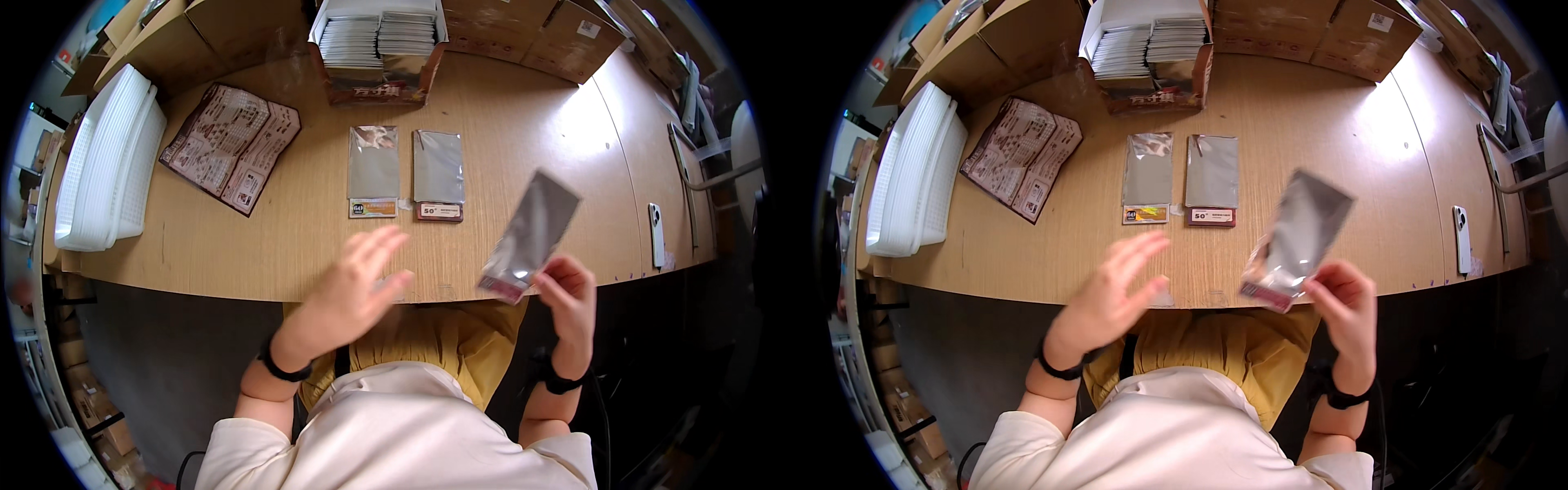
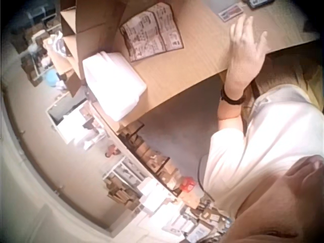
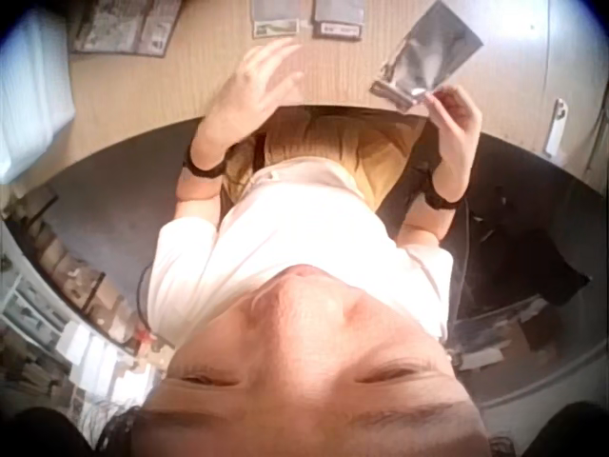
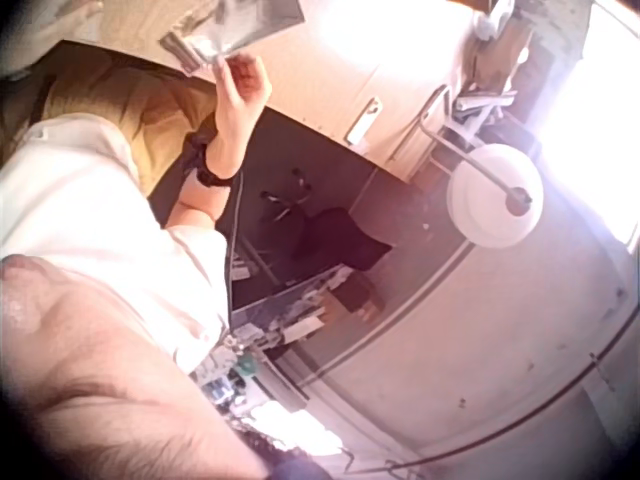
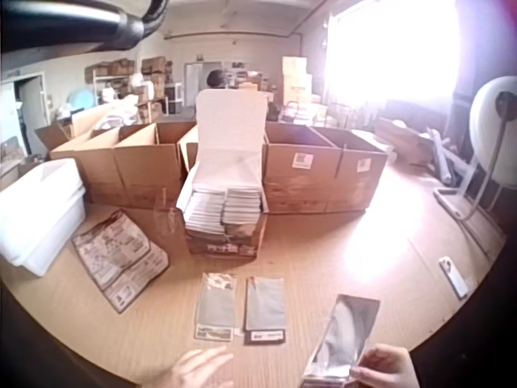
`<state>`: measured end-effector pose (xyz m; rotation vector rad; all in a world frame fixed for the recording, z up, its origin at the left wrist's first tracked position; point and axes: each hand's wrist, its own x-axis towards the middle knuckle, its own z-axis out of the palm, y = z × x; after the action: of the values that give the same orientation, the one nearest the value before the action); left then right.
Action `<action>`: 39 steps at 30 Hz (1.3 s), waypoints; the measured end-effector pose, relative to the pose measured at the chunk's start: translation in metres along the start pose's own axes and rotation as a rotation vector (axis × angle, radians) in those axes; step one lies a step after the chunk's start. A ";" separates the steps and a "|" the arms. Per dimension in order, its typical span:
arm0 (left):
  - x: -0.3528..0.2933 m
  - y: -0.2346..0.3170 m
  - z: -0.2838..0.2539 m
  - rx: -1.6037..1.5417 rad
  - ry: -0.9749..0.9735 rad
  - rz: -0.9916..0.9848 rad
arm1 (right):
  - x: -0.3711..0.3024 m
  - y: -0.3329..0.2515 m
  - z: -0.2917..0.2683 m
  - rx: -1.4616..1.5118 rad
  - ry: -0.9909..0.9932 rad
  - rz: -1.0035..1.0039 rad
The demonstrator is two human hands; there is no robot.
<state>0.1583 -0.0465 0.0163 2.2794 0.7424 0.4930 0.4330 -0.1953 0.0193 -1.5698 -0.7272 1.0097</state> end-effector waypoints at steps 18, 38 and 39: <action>0.017 -0.055 -0.096 -0.108 0.100 -0.267 | 0.140 -0.052 0.167 -0.509 -0.483 -0.060; -0.020 -0.112 -0.095 0.423 -0.238 -0.077 | 0.152 -0.038 0.239 -0.838 -0.568 -0.107; -0.020 -0.110 -0.095 0.450 -0.247 -0.080 | 0.153 -0.041 0.234 -0.850 -0.571 -0.213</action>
<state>0.0523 0.0544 0.0022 2.6446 0.8798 -0.0017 0.2958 0.0517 0.0097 -1.8399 -1.8624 1.0551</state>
